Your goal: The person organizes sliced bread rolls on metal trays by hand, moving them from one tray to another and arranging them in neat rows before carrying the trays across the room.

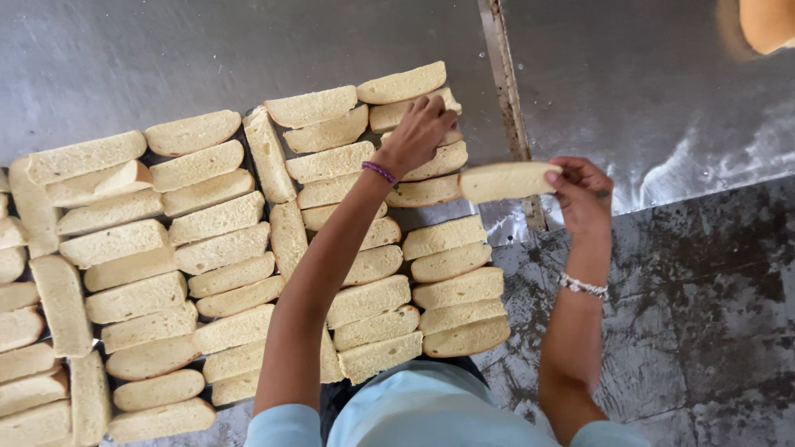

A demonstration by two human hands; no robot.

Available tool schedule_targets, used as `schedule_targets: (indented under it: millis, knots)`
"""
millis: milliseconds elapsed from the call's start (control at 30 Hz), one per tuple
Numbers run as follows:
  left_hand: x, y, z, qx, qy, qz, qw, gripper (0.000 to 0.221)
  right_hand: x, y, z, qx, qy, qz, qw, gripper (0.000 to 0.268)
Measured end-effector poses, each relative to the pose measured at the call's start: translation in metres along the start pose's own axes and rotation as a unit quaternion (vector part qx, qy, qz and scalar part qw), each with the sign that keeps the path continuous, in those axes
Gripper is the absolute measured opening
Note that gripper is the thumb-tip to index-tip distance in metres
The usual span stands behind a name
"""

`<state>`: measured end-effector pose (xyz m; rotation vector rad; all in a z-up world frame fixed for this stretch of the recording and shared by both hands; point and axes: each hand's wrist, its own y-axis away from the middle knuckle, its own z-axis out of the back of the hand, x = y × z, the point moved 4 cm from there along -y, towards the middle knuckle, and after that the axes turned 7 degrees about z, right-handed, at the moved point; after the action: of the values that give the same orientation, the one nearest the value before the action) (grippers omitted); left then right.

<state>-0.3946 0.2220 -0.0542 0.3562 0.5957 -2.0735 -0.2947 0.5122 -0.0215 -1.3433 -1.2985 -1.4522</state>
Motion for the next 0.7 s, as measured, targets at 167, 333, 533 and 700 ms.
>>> schedule_targets:
  millis: [167, 333, 533, 700]
  knots:
    - [0.004, -0.006, 0.101, -0.115, 0.252, 0.043, 0.96, 0.033, 0.018, -0.027, -0.041, -0.047, 0.062, -0.004, 0.997, 0.017]
    - [-0.003, 0.032, 0.197, -0.188, 0.268, 0.063, 0.943, 0.03, 0.002, -0.06, -0.127, 0.041, 0.132, 0.037, 0.99, 0.02]
    - [-0.003, 0.06, 0.2, -0.185, 0.315, 0.122, 0.923, 0.035, -0.027, -0.065, -0.16, 0.116, 0.165, 0.099, 0.974, 0.016]
    - [0.004, 0.061, 0.169, -0.175, 0.306, 0.138, 0.926, 0.037, -0.046, -0.075, -0.164, 0.135, 0.211, 0.23, 0.941, 0.023]
